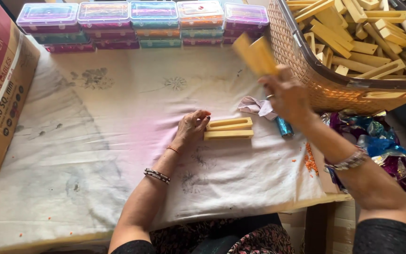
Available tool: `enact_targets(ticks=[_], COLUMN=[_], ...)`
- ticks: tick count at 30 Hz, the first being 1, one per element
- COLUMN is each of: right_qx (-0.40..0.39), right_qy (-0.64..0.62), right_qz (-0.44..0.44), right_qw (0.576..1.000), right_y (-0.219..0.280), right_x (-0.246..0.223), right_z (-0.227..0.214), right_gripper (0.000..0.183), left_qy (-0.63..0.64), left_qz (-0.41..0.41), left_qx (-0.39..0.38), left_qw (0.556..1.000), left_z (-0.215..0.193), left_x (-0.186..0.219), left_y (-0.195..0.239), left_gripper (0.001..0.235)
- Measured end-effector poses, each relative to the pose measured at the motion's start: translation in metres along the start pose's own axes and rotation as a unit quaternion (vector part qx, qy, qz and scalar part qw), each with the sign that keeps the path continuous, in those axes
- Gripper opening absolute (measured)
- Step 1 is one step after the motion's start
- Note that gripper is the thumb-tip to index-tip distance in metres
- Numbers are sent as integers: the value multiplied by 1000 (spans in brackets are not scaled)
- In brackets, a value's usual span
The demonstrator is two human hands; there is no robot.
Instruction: The person wraps rectangular wooden blocks with colorful metallic foil, folding the foil around each block by hand. They first take blocks from a wicker basket, wipe each block with a tissue, wrap it in foil, and place finished wrapped blocks into small plastic storage boxes.
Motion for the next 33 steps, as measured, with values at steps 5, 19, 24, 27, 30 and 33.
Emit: enact_targets(ticks=[5,19,24,27,30,33], right_qx=[94,-48,-87,22,54,83], right_qy=[-92,-18,43,11,-15,-127], right_qz=[-62,50,170,151,154,193], right_qw=[989,997,981,988,986,969], right_y=[-13,14,19,28,32,37], right_x=[-12,-24,-11,-14,6,1], right_z=[54,135,163,157,177,146], right_gripper=[30,32,34,35,24,21], left_qy=[34,-168,-211,-218,-224,-227], left_qz=[-12,261,112,52,63,113], left_qx=[-5,-72,10,57,81,94], left_qw=[999,948,971,973,969,963], left_z=[-7,22,-5,-19,-22,-12], left_x=[7,26,6,1,-2,-7], left_y=[4,18,9,4,-1,1], left_gripper=[25,57,43,44,44,42])
Point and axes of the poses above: each hand's wrist, its own y-axis away from the middle knuckle, its own z-axis out of the palm, x = y × z, the point moved 7 cm from there along -y, towards the middle knuckle, and after that the axes turned 6 degrees about x, right-handed, at the moved point
